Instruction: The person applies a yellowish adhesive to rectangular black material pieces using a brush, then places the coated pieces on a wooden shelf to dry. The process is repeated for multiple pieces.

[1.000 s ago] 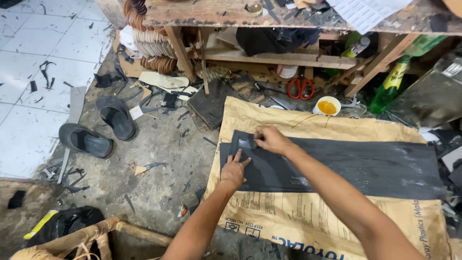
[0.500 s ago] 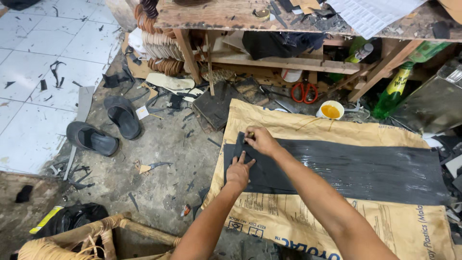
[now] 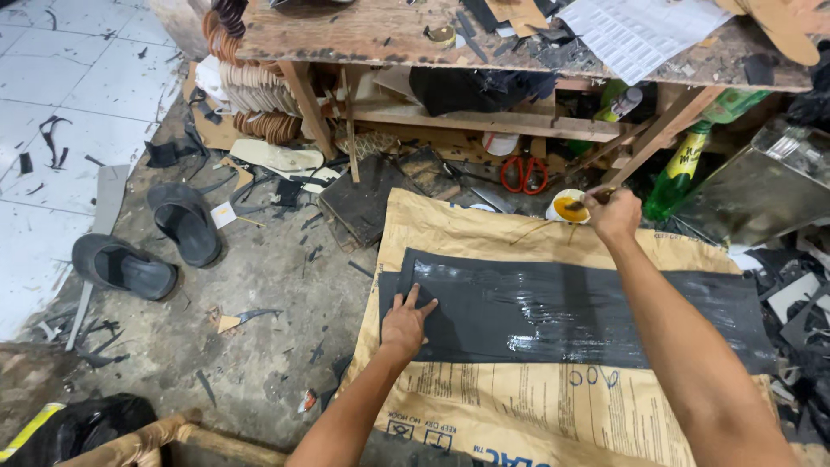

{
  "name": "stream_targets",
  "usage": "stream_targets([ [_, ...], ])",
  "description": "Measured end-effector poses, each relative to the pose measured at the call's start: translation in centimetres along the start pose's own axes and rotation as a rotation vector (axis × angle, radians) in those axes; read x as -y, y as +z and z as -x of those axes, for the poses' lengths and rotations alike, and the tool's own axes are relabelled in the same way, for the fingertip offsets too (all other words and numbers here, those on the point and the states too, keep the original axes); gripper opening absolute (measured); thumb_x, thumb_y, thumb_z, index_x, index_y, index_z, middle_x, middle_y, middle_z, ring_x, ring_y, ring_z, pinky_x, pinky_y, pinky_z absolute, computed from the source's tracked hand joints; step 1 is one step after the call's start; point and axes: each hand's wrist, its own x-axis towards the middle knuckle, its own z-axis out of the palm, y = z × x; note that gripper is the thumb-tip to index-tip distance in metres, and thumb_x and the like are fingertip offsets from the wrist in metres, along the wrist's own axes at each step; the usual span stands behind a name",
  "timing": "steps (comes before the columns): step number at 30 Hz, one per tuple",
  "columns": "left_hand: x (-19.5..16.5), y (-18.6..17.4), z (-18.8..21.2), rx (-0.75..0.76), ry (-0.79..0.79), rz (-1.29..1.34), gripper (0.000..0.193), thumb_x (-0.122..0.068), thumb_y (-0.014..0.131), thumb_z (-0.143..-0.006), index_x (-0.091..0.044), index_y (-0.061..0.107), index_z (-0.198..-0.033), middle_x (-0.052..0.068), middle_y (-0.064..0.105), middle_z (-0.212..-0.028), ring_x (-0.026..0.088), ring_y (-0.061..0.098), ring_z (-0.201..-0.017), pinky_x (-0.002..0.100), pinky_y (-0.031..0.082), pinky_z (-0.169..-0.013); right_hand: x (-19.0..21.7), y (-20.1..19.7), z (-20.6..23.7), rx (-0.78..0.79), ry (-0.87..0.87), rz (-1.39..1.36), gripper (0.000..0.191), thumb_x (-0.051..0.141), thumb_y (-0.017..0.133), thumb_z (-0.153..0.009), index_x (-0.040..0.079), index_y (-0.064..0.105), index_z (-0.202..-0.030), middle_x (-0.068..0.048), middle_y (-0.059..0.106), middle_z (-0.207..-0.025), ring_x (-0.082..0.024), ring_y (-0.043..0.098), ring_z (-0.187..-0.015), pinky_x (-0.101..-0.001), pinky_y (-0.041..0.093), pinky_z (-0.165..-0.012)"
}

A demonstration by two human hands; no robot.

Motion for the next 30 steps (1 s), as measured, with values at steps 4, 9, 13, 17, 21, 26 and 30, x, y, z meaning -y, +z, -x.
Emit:
stream_targets([
  [4,0.1,0.0,-0.4,0.026,-0.007,-0.019,0.091,-0.032,0.086,-0.080,-0.047,0.036,-0.155,0.001,0.013,-0.171,0.031,0.032,-0.145,0.039,0.044,-0.112,-1.1,0.7,-0.1,0.046,0.043,0.141,0.017,0.026,0.084,-0.085,0.015,0.083,-0.097,-0.014,0.077,-0.091,-0.030,0.072,-0.082,-0.0425,0.055,-0.075],
  [9,0.2,-0.4,-0.3,0.032,0.062,-0.146,0.090,-0.038,0.085,-0.082,-0.042,0.035,-0.157,0.009,0.017,-0.169,0.034,0.037,-0.138,0.040,0.036,-0.117,-1.2,0.8,-0.6,0.064,0.102,0.220,0.013,0.026,0.082,-0.086,0.017,0.084,-0.095,-0.012,0.078,-0.085,-0.031,0.073,-0.077,-0.0462,0.050,-0.079],
  [13,0.3,-1.7,0.1,-0.025,0.101,-0.144,0.088,-0.040,0.087,-0.078,-0.039,0.043,-0.155,0.010,0.026,-0.166,0.035,0.039,-0.139,0.040,0.035,-0.119,-1.0,-0.9,-0.5,0.069,-0.047,0.155,0.015,0.026,0.080,-0.095,0.012,0.081,-0.102,-0.017,0.075,-0.089,-0.032,0.072,-0.078,-0.0433,0.055,-0.075],
  [17,1.5,-2.8,-1.1,0.130,0.110,-0.020,0.095,-0.036,0.093,-0.070,-0.041,0.045,-0.151,0.008,0.026,-0.164,0.038,0.030,-0.145,0.042,0.036,-0.118,1.6,-2.3,-0.4,0.179,-0.068,0.235,0.024,0.023,0.085,-0.087,0.002,0.078,-0.095,-0.022,0.073,-0.082,-0.034,0.070,-0.074,-0.0437,0.055,-0.069],
  [21,4.4,-3.5,-4.5,-0.064,0.277,0.297,0.047,-0.025,0.080,-0.084,-0.029,0.069,-0.129,0.012,0.057,-0.142,0.032,0.056,-0.132,0.039,0.046,-0.112,7.7,-2.1,-0.1,0.249,0.083,-0.686,0.023,0.020,0.071,-0.103,-0.003,0.065,-0.100,-0.017,0.071,-0.089,-0.023,0.073,-0.075,-0.0344,0.060,-0.068],
  [26,7.0,-6.5,-7.9,-0.302,0.225,0.289,0.047,-0.005,0.061,-0.086,-0.029,0.074,-0.123,0.013,0.065,-0.126,0.033,0.063,-0.122,0.040,0.052,-0.104,14.9,1.6,7.0,0.642,-0.068,-0.772,0.017,0.013,0.068,-0.098,-0.003,0.065,-0.099,-0.015,0.073,-0.092,-0.019,0.076,-0.079,-0.0338,0.066,-0.069],
  [30,7.6,-7.6,-8.0,-0.182,0.157,0.232,0.056,-0.004,0.060,-0.086,-0.039,0.069,-0.128,0.014,0.057,-0.132,0.035,0.060,-0.121,0.042,0.051,-0.102,16.7,7.2,14.9,0.710,-0.337,-0.396,0.024,0.012,0.084,-0.079,0.002,0.075,-0.099,-0.010,0.078,-0.085,-0.019,0.073,-0.076,-0.0335,0.059,-0.072],
])
